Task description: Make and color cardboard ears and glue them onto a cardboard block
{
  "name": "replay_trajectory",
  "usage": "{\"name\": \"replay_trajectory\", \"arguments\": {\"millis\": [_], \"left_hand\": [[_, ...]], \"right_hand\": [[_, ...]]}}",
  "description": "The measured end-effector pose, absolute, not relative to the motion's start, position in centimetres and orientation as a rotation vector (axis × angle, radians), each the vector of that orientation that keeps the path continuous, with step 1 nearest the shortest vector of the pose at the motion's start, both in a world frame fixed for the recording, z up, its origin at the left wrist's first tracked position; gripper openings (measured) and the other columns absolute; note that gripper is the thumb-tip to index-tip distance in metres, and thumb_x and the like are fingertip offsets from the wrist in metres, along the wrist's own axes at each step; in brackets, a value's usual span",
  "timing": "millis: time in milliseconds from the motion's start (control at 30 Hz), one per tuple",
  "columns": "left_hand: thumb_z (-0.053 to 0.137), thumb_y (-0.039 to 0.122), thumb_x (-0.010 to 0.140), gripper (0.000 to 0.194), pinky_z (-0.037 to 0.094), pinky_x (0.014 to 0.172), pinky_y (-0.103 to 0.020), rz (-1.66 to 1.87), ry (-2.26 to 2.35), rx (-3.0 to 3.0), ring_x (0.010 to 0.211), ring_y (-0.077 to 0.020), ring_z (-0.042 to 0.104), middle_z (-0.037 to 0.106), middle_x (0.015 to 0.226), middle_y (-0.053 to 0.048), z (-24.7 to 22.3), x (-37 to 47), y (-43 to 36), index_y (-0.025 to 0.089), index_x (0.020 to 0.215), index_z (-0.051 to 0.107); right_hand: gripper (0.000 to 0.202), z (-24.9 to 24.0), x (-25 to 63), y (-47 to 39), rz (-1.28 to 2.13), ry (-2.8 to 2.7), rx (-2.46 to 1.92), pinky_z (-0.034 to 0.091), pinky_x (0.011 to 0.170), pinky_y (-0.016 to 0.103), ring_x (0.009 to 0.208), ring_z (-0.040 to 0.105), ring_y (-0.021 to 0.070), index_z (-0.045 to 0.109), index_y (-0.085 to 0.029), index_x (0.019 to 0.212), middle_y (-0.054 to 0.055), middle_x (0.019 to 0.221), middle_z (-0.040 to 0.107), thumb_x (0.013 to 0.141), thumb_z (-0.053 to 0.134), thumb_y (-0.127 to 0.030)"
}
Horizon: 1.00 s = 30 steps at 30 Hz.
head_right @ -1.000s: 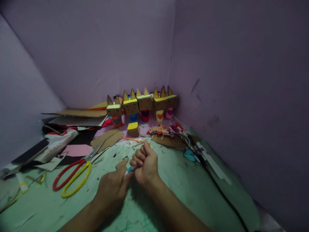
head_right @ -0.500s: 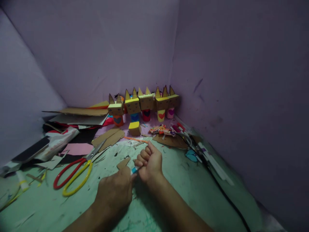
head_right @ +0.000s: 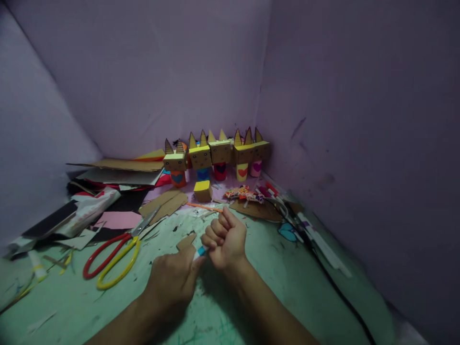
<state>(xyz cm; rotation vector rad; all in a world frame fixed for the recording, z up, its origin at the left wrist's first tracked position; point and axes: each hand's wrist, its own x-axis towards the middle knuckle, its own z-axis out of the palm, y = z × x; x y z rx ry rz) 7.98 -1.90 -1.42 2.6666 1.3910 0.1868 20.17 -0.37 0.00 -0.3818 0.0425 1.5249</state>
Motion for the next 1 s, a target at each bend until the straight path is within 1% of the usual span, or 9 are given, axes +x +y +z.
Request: {"name": "replay_trajectory", "arguments": {"millis": [200,333,433,500,567,667,733,833,1000], "left_hand": [[0.028,0.031,0.09,0.035,0.038,0.052,-0.032,0.138,1.443,2.62,0.067,-0.0281,0.065,0.068,0.071,-0.013,-1.5,7.8,-2.1,0.016,0.083,0.058],[0.026,0.03,0.092,0.037,0.037,0.055,-0.03,0.235,1.453,2.547,0.063,-0.0217,0.063,0.066,0.065,-0.006,-1.3,6.3,-1.4,0.019,0.074,0.056],[0.03,0.034,0.091,0.034,0.036,0.054,-0.029,0.37,1.755,2.53,0.065,-0.022,0.062,0.064,0.067,-0.006,-0.8,5.2,0.2,0.018,0.076,0.056],[0.033,0.032,0.089,0.03,0.038,0.055,-0.031,0.361,1.958,2.522,0.072,-0.0251,0.062,0.064,0.081,-0.009,-0.4,4.7,1.4,0.017,0.084,0.059],[0.036,0.028,0.087,0.029,0.041,0.058,-0.033,0.331,2.039,2.526,0.084,-0.0283,0.06,0.062,0.096,-0.013,-0.2,4.2,2.4,0.015,0.095,0.06],[0.042,0.025,0.084,0.028,0.045,0.072,-0.036,0.523,1.991,2.563,0.101,-0.0302,0.053,0.059,0.107,-0.014,-0.3,3.9,3.1,0.014,0.101,0.061],[0.043,0.023,0.083,0.025,0.044,0.079,-0.034,0.766,1.835,2.532,0.101,-0.0264,0.054,0.062,0.103,-0.011,-0.5,3.9,2.9,0.015,0.097,0.062],[0.044,0.023,0.082,0.019,0.045,0.075,-0.029,0.999,1.599,2.409,0.084,-0.0196,0.06,0.066,0.088,-0.005,-0.9,4.2,2.0,0.019,0.086,0.063],[0.044,0.02,0.082,0.019,0.042,0.068,-0.027,1.034,1.4,2.409,0.075,-0.0182,0.059,0.065,0.076,-0.004,-1.7,5.3,0.5,0.019,0.078,0.062]], "right_hand": [[0.049,0.0,21.7,-0.1,1.481,-0.007,-0.472,0.014,0.027,0.016,0.035,0.001,0.0061,0.017,-0.021,0.043,-0.011,0.037,0.009,0.086,0.038,-0.026],[0.05,0.2,25.5,0.2,1.062,-0.249,-0.544,0.019,0.031,0.016,0.034,0.005,0.0065,0.016,-0.019,0.044,-0.01,0.037,0.011,0.084,0.045,-0.023],[0.047,0.2,26.7,0.6,0.996,-0.304,-0.606,0.018,0.033,0.019,0.034,0.008,0.0068,0.022,-0.02,0.042,-0.01,0.036,0.014,0.08,0.05,-0.024],[0.041,-0.1,26.3,0.7,0.805,-0.506,-0.813,0.021,0.037,0.021,0.035,0.018,0.0075,0.033,-0.02,0.044,-0.009,0.037,0.024,0.078,0.055,-0.028],[0.028,-0.5,25.7,0.6,0.513,-0.896,-1.166,0.028,0.044,0.024,0.041,0.035,0.0097,0.049,-0.02,0.05,-0.006,0.044,0.041,0.074,0.06,-0.03],[0.007,-0.9,24.9,0.0,0.239,-1.486,-1.645,0.032,0.055,0.027,0.061,0.054,0.0168,0.066,-0.021,0.068,0.001,0.066,0.063,0.069,0.064,-0.028],[0.009,-0.9,24.6,-0.4,0.187,-1.741,-1.841,0.03,0.055,0.028,0.066,0.058,0.02,0.069,-0.022,0.073,0.004,0.077,0.067,0.068,0.064,-0.028],[0.01,-0.6,24.0,-0.8,0.184,-1.98,-1.973,0.022,0.05,0.028,0.065,0.059,0.0207,0.069,-0.022,0.072,0.006,0.081,0.068,0.068,0.065,-0.03],[0.026,-0.5,23.1,-0.8,0.233,-2.14,-1.992,0.018,0.049,0.029,0.06,0.057,0.0159,0.067,-0.02,0.063,0.007,0.083,0.067,0.079,0.055,-0.037]]}}
